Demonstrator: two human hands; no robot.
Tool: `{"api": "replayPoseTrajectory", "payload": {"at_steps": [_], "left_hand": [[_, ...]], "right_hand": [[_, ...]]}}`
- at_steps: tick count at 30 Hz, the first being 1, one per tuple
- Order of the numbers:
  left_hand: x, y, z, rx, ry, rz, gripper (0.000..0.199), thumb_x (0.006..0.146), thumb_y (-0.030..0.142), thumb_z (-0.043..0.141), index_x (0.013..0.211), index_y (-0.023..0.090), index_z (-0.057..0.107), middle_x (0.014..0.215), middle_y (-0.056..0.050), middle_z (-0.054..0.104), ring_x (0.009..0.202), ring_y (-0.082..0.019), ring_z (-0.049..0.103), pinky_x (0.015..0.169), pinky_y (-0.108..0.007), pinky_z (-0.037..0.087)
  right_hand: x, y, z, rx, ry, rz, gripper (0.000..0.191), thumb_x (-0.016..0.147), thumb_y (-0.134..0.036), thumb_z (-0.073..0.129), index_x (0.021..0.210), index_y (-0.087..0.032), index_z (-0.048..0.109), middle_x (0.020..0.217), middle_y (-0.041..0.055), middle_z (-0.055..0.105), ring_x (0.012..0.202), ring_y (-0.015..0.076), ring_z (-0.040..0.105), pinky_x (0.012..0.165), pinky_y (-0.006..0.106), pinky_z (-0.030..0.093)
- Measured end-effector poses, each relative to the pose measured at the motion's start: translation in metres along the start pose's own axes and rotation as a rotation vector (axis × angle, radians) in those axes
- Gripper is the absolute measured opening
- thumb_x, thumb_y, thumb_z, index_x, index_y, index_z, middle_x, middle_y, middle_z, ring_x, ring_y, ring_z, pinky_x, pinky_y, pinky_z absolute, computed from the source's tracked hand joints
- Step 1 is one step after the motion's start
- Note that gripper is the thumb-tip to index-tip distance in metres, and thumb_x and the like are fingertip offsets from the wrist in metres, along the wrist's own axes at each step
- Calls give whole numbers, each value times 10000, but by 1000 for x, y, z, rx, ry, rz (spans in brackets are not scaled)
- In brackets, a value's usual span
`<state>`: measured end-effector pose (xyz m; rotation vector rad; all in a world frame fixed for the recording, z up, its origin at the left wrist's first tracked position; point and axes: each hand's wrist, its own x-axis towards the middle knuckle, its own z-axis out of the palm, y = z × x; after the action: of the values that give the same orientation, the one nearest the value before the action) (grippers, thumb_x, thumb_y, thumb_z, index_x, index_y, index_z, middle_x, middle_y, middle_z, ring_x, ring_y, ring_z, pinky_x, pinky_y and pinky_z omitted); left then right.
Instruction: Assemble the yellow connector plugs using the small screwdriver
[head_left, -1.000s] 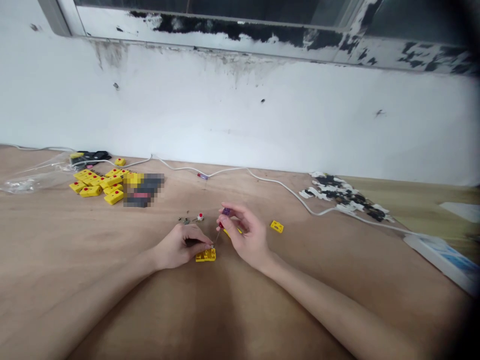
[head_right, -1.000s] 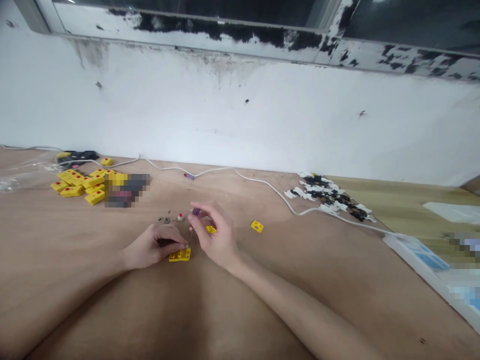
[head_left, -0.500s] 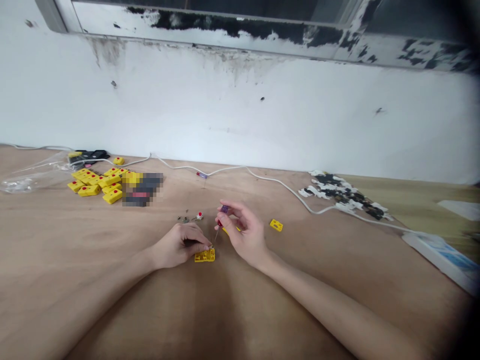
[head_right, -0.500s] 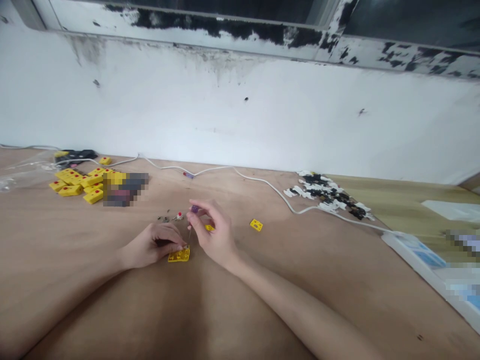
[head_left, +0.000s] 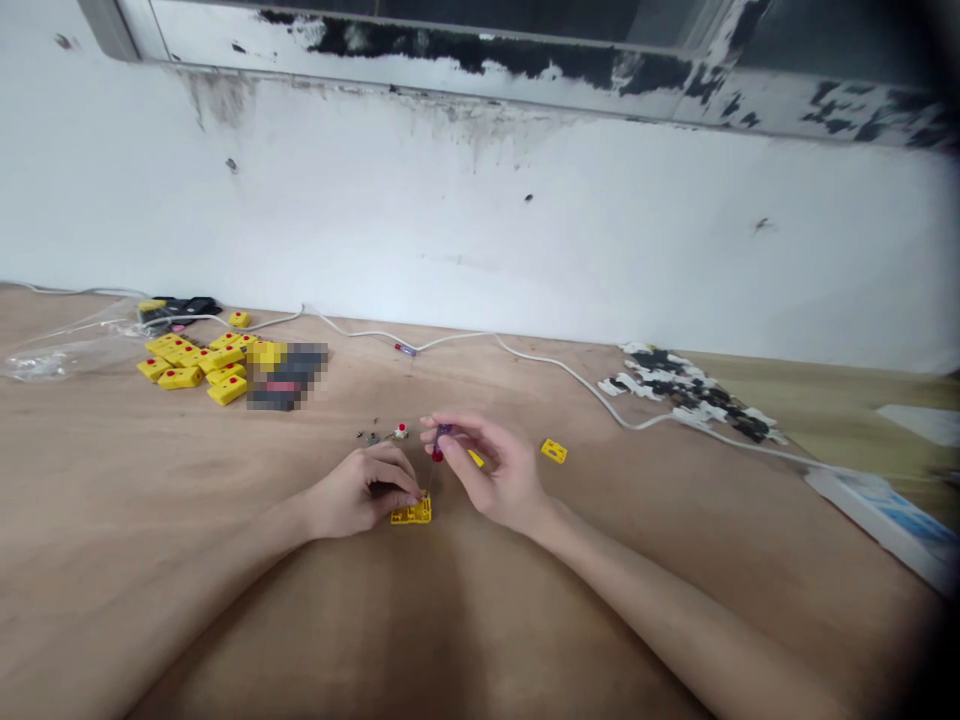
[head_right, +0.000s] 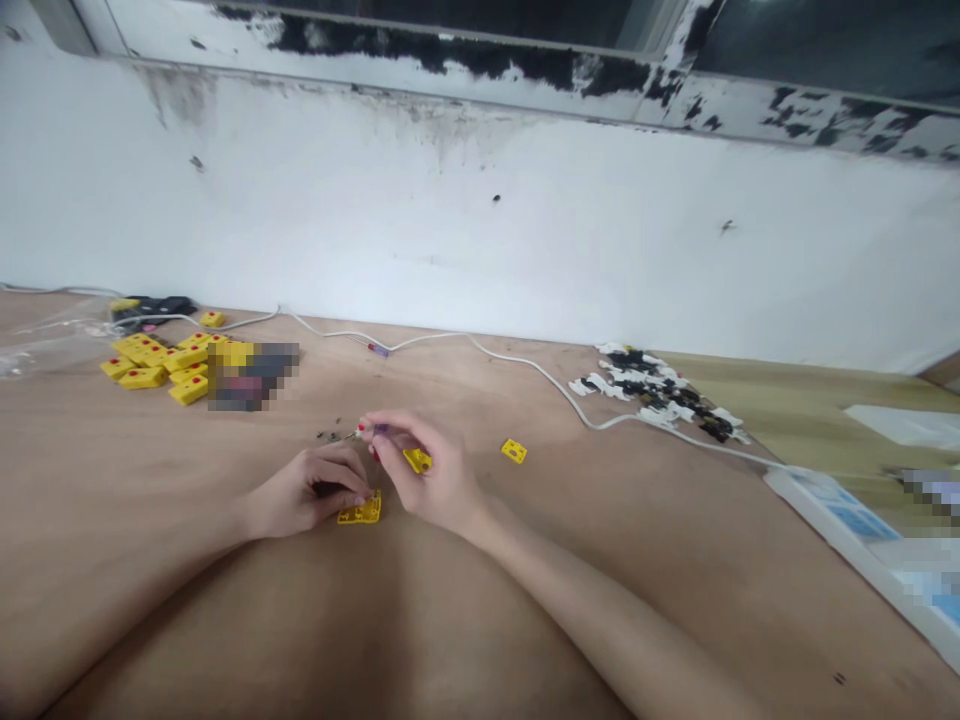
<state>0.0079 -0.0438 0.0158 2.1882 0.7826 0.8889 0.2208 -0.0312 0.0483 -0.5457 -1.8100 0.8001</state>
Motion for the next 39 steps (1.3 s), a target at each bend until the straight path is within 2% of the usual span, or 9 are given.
{"api": "replayPoseTrajectory", "payload": {"at_steps": [6, 11, 17, 21, 24, 30, 33, 36, 39], "left_hand": [[0, 7, -2, -18, 2, -24, 89, 878, 205, 688, 902, 199, 773, 860, -56, 738, 819, -148, 636, 783, -273, 510], [-2, 14, -3, -130, 6, -86, 88, 850, 236, 719, 914, 186, 753, 893, -65, 737, 849, -165, 651, 778, -283, 531], [-1, 6, -3, 70, -5, -36, 145, 837, 223, 718, 973, 239, 767, 1145, -67, 694, 1104, -210, 608, 995, -377, 474], [-1, 9, -1, 128, -37, -73, 93, 817, 252, 734, 902, 253, 772, 1148, -49, 684, 1116, -214, 597, 1006, -382, 472], [-1, 16, 3, 165, -19, -105, 97, 761, 256, 777, 845, 227, 738, 1130, -42, 682, 1128, -222, 588, 1021, -379, 466], [-1, 22, 20, 219, 68, -235, 278, 758, 346, 786, 984, 217, 689, 1071, -43, 681, 999, -206, 629, 927, -355, 515], [-1, 24, 25, 220, 103, -251, 203, 762, 330, 781, 906, 210, 702, 1034, -42, 685, 983, -204, 629, 919, -342, 511], [0, 26, 18, 119, 38, -215, 147, 793, 266, 741, 922, 201, 717, 1029, -47, 692, 981, -192, 633, 899, -312, 513], [2, 24, 8, 24, -30, -218, 126, 811, 206, 694, 930, 193, 732, 1029, -53, 694, 943, -178, 647, 860, -294, 522]], "right_hand": [[11, -10, -9, -167, -84, -196, 261, 888, -110, 644, 1125, -216, 674, 977, 58, 694, 854, 156, 675, 767, 312, 576], [16, -14, -14, -133, -146, -190, 227, 908, -99, 621, 1102, -203, 681, 952, 56, 715, 848, 148, 681, 778, 301, 570], [16, -15, -17, -146, -245, -80, 331, 953, -107, 537, 1252, -224, 619, 1058, 57, 725, 944, 152, 688, 880, 323, 561], [17, -17, -17, -167, -230, -151, 213, 928, -143, 604, 1121, -200, 673, 952, 53, 701, 841, 147, 670, 773, 290, 560], [18, -19, -18, -180, -277, -168, 242, 947, -132, 553, 1164, -175, 652, 995, 80, 696, 880, 158, 662, 791, 305, 556], [19, -18, -21, -182, -225, -153, 169, 933, -162, 604, 1072, -196, 693, 934, 55, 709, 804, 145, 663, 723, 275, 554], [19, -18, -22, -197, -279, -155, 267, 953, -157, 562, 1201, -189, 657, 1016, 76, 715, 868, 156, 668, 772, 294, 559], [18, -19, -21, -185, -302, -151, 331, 966, -107, 501, 1249, -212, 636, 1023, 57, 732, 923, 151, 682, 838, 302, 558], [18, -18, -20, -215, -284, -162, 241, 959, -142, 549, 1150, -217, 677, 957, 41, 716, 843, 139, 673, 784, 282, 555]]}}
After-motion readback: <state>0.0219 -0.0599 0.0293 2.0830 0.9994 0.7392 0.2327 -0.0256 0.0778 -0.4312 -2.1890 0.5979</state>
